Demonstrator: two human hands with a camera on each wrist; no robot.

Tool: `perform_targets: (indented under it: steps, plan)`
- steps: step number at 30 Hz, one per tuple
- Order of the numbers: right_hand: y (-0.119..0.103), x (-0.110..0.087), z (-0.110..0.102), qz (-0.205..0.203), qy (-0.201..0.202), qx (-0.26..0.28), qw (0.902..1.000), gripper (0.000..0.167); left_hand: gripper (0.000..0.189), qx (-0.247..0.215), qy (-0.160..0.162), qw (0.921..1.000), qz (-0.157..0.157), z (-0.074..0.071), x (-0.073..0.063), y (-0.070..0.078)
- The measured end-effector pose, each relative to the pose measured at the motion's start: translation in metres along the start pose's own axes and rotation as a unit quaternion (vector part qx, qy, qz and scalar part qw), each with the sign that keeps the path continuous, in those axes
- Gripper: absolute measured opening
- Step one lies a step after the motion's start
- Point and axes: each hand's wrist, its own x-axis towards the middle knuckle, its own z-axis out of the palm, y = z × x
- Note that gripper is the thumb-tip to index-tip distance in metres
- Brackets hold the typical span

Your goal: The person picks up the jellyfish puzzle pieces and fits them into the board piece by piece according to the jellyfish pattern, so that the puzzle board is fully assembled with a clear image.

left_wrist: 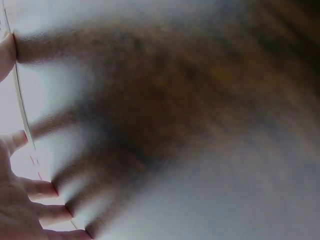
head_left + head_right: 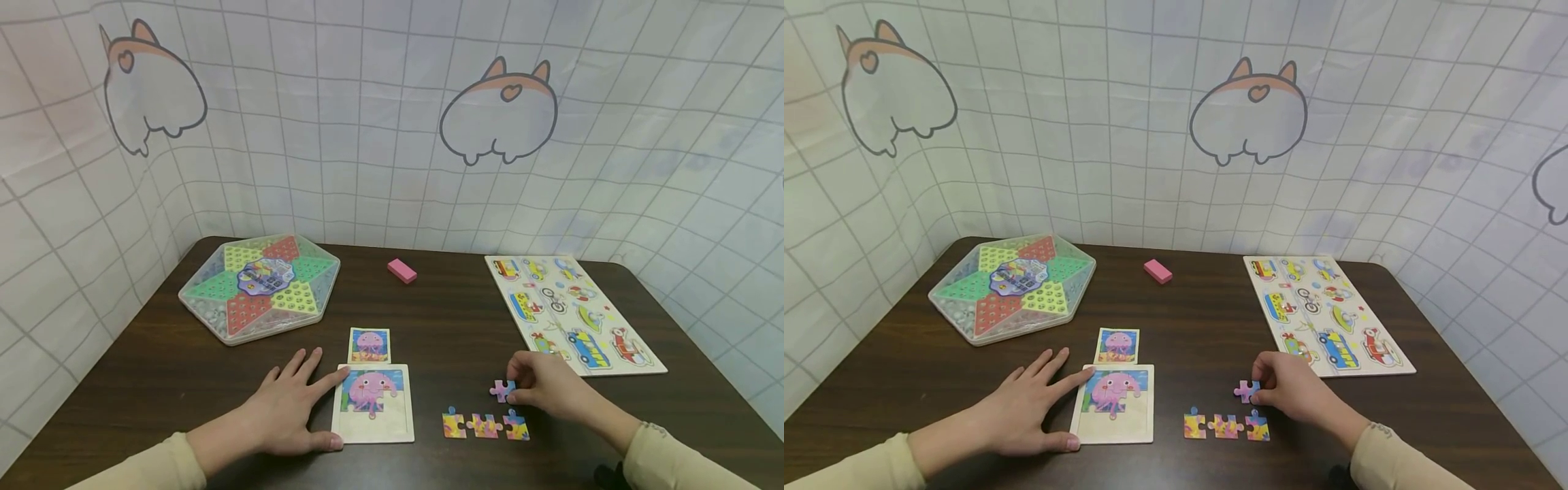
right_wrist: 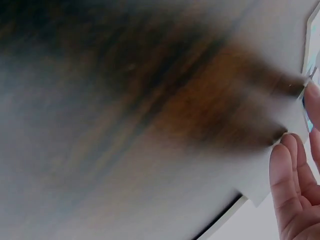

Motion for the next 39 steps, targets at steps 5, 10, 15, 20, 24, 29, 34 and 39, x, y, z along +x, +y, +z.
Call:
perform_targets:
  steps: [5,10,15,20,24,29,34,39]
  plan:
    - [-0.004,0.001,0.002,-0.005,0.009,0.000,0.9999,0.028,0.098,-0.002,-0.005,1.0000,0.000,0.000,-0.001,-0.001]
    - [-0.007,0.003,0.003,0.005,0.005,0.040,0.9992,0.022,0.098,0.000,-0.007,1.0000,0.005,0.002,0.000,-0.001]
    - [-0.015,0.007,0.003,0.034,-0.019,0.155,0.9871,0.018,0.099,0.004,-0.009,0.9999,0.004,0.003,0.001,-0.001]
    - [-0.028,0.015,0.006,0.046,-0.038,0.256,0.9648,0.025,0.099,0.006,-0.010,0.9999,0.002,0.003,0.001,-0.002]
    - [-0.042,0.024,0.012,0.061,-0.051,0.295,0.9521,0.026,0.099,0.006,-0.009,0.9999,0.001,0.003,0.001,-0.003]
    - [-0.063,0.034,0.022,0.063,-0.060,0.307,0.9479,0.022,0.099,0.004,-0.009,0.9999,0.000,0.003,0.001,-0.003]
    - [-0.082,0.042,0.032,0.064,-0.078,0.313,0.9444,0.018,0.099,0.005,-0.007,1.0000,0.002,0.002,0.002,-0.003]
    - [-0.097,0.050,0.042,0.081,-0.096,0.304,0.9443,0.016,0.099,0.006,-0.004,1.0000,0.002,0.002,0.003,-0.003]
